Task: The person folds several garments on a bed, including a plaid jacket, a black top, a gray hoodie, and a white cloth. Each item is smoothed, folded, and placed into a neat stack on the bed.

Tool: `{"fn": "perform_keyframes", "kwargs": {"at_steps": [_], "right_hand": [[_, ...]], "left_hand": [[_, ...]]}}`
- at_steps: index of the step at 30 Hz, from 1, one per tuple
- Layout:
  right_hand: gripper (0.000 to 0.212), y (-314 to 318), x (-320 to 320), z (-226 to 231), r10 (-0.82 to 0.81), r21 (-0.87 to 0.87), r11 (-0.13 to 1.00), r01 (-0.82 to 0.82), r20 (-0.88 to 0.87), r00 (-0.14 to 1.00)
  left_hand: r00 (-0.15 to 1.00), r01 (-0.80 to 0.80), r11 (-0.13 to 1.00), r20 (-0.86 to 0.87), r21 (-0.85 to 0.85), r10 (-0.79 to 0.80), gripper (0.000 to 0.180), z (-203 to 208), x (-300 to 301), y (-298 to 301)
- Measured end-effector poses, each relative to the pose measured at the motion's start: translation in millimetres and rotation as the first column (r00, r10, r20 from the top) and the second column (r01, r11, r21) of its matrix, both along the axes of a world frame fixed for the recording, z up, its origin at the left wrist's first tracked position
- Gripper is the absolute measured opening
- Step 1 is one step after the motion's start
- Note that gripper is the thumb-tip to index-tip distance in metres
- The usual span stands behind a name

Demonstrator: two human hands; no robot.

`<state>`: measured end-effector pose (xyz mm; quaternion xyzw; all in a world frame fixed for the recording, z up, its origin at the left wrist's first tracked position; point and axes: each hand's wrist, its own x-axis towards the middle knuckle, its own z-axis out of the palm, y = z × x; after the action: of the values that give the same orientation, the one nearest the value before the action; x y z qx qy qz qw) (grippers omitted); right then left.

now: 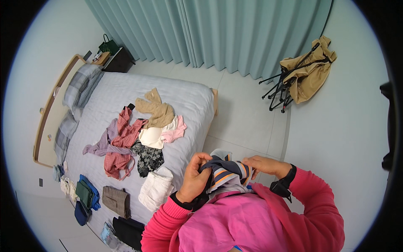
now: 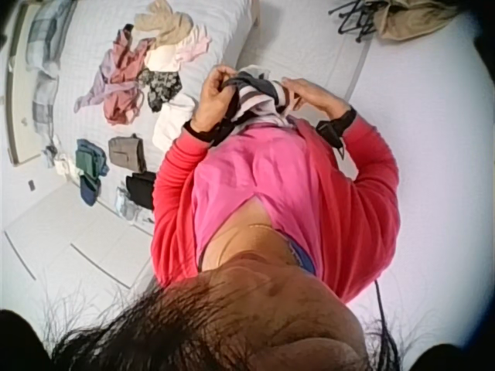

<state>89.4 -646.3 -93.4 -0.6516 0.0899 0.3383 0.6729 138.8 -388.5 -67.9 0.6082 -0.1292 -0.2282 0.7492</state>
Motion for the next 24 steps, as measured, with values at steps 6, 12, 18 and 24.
{"fn": "perform_keyframes", "kwargs": {"at_steps": [6,12,18,24], "right_hand": [[0.03,13,35,46,-0.226,0.03,0.969,0.244,0.505,0.833],[0.017,37,48,93,-0.25,0.208,0.963,0.172,0.445,0.86],[0.019,36,23,96,0.024,-0.269,0.94,0.209,0.665,0.747],[0.017,68,29,52,0.008,-0.203,0.929,0.309,0.846,0.533]], "left_hand": [[0.978,0.107,0.968,0.153,0.229,-0.144,0.046,10,0,5],[0.992,-0.006,0.977,0.126,0.213,-0.021,0.021,11,12,4],[0.974,-0.224,0.966,0.059,0.126,0.218,0.015,6,20,-1],[0.989,-0.147,0.987,-0.015,0.058,0.148,0.016,6,15,-13]]}}
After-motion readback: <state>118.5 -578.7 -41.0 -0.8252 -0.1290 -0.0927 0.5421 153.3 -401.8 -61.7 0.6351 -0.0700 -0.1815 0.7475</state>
